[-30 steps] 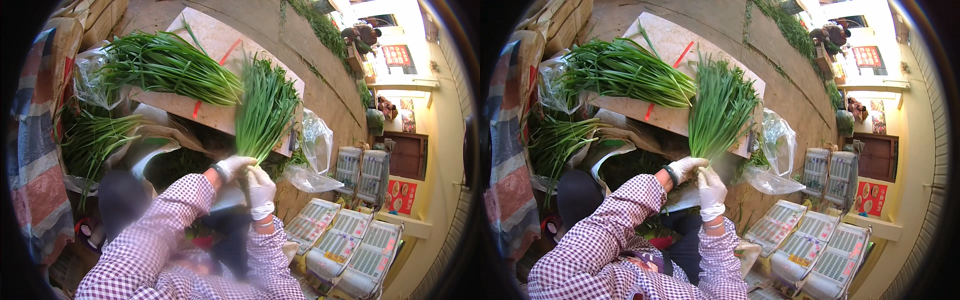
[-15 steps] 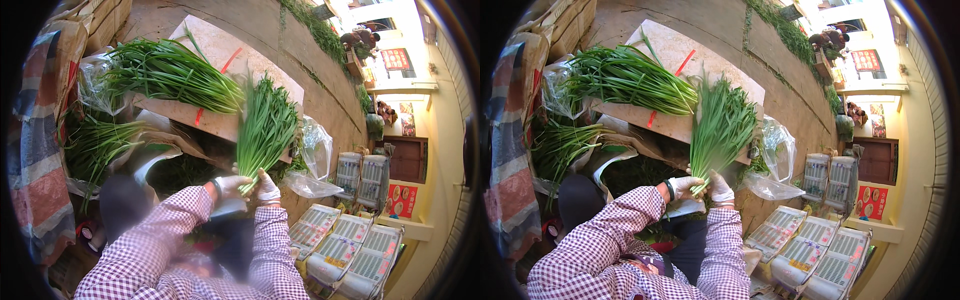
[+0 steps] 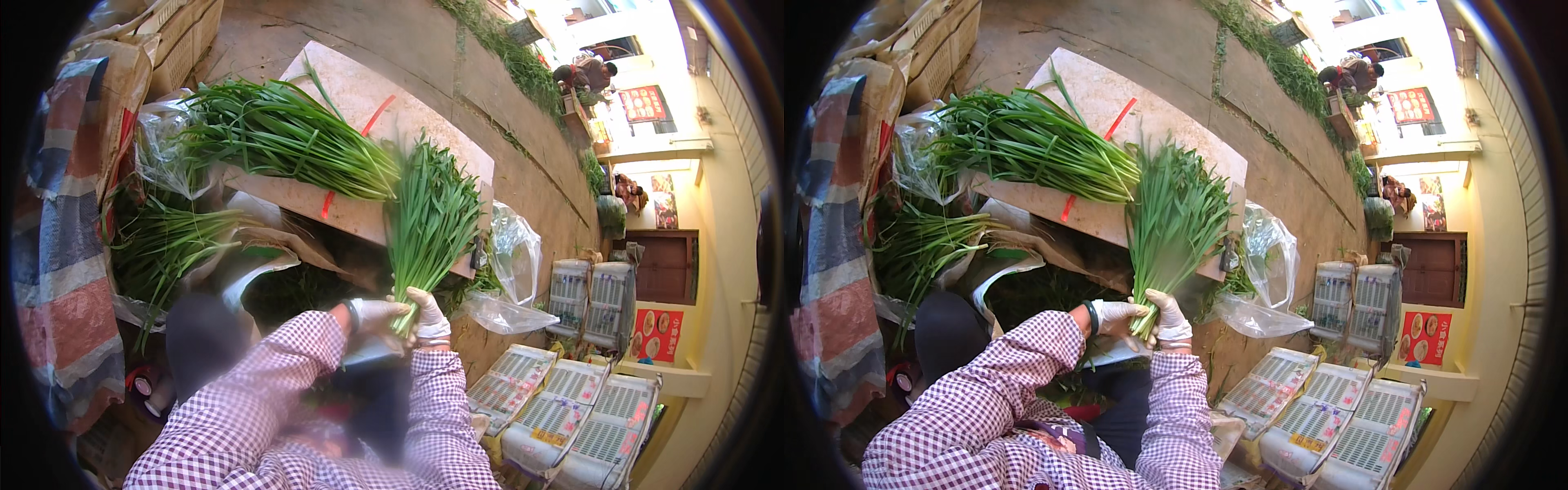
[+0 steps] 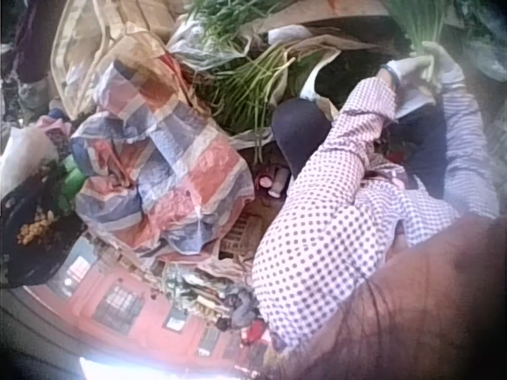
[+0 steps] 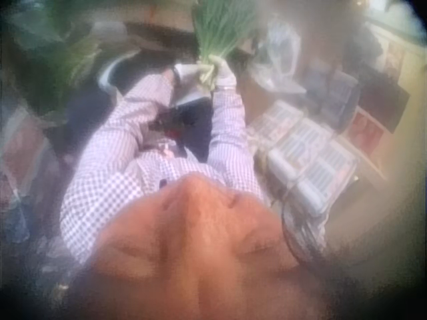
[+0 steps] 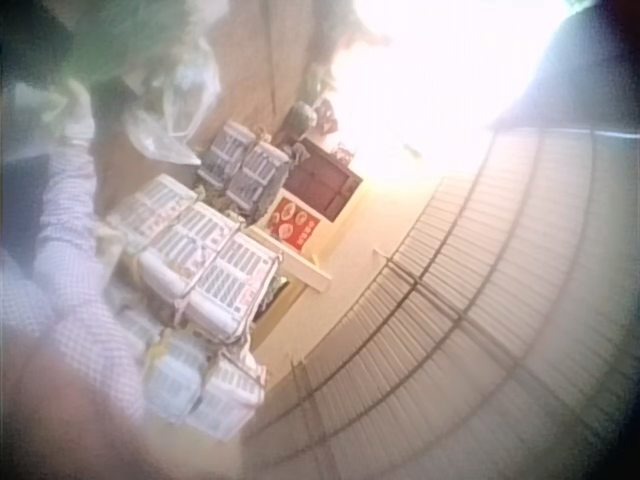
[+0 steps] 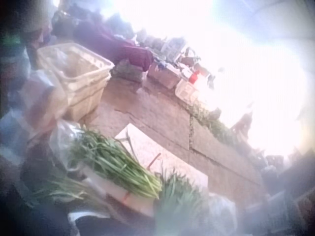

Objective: The person gathers a bundle of green leafy vegetables, secures them with a red rubber band by hand, and trims the roots with a knife on a wooden board.

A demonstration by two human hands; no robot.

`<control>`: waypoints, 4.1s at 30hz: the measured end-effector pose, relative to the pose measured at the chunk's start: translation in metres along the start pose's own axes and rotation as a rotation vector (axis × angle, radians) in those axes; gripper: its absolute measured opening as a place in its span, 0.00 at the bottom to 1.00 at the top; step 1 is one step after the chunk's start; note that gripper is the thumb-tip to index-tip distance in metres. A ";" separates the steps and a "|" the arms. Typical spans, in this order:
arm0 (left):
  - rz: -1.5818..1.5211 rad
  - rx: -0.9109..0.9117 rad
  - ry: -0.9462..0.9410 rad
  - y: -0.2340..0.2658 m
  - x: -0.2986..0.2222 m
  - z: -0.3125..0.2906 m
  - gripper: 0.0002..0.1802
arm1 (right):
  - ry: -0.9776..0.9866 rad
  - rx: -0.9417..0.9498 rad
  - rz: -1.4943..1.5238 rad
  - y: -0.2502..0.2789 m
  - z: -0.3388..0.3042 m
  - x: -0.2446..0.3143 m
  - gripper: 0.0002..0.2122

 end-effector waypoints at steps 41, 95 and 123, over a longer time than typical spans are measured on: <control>1.392 -0.816 -0.568 -0.054 -0.214 0.053 0.50 | 0.946 0.111 -0.905 0.018 0.118 0.086 0.15; 1.662 -0.451 -0.406 -0.270 -0.109 -0.106 0.53 | 1.875 0.206 -2.442 -0.114 -0.283 0.026 0.11; 1.966 -0.556 -0.351 -0.309 -0.057 -0.180 0.10 | 1.871 0.253 -2.402 -0.075 -0.312 0.005 0.13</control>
Point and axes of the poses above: each hand's wrist, its own z-axis towards the middle knuckle, its own y-axis out of the back of the hand, x = y × z, the point moved 3 cm from there along z, towards the middle knuckle, and after that the axes turned 13 degrees about z, right-handed, at the moved point
